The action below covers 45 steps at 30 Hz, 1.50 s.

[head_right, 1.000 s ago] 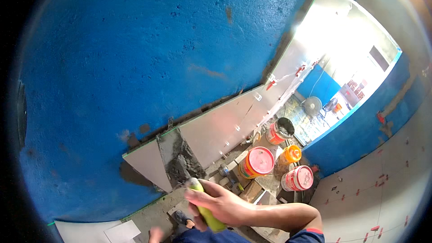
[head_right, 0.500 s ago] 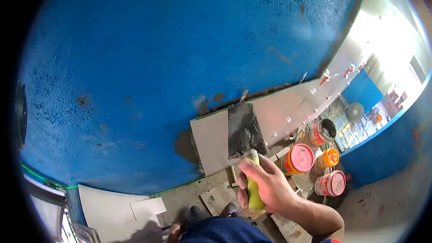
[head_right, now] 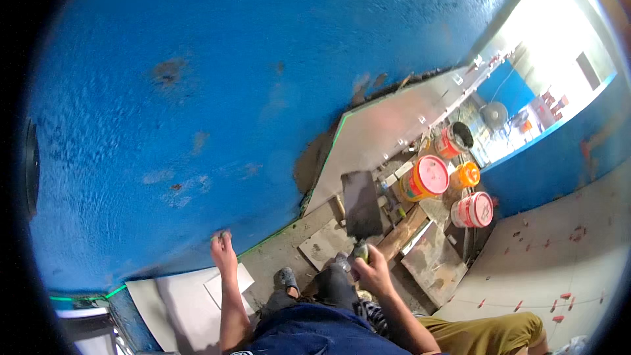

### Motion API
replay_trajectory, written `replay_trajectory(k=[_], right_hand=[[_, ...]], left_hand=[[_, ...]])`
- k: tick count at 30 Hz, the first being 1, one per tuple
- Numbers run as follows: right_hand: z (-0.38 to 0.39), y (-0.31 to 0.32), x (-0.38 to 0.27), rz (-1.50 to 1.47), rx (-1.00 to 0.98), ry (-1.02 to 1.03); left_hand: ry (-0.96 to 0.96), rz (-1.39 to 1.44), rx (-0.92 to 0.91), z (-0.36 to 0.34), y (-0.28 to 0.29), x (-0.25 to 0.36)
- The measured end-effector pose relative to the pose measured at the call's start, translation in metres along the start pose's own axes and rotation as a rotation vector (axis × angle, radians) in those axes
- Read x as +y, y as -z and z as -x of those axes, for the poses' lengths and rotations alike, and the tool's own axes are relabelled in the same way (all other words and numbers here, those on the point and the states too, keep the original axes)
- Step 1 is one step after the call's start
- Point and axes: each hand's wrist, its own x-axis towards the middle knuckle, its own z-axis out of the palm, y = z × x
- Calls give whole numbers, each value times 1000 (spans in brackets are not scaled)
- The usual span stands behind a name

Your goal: The person uses an electric grinder to smooth the edges of large tiles on a wall, applies mortar to the wall with a trowel, and presses a tile onto the mortar-covered section of the wall.

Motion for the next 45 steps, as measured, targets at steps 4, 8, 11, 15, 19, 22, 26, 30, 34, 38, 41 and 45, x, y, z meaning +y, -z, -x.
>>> replay_trajectory(k=[4,8,11,15,19,22,26,30,34,38,41,45], right_hand=[[-3,10,45,90,-63,-227],[-27,31,89,144,-101,-389],[-57,22,132,249,-155,-507],[-37,15,176,218,-218,-657],[-8,47,205,298,-317,-774],[-75,127,282,439,-428,-888],[-58,85,199,656,-290,-826],[-61,98,241,424,-478,-670],[-81,61,267,293,-444,-543],[-79,39,330,457,-347,-672],[-82,-2,363,651,-236,-735],[-87,-17,405,487,-163,-925]], left_hand=[[92,-108,31,7,-26,62],[16,-22,49,17,-46,41],[33,-228,-230,12,-26,34],[-25,-340,-530,55,-25,-9],[48,-277,-396,133,-31,2],[212,-262,-524,167,-20,34],[154,-343,-385,194,-4,72],[-557,-389,171,141,57,163],[-980,-785,550,46,68,235],[-1237,-960,826,2,64,230],[-1367,-1014,847,-20,78,203],[-1416,-918,913,-9,106,223]])
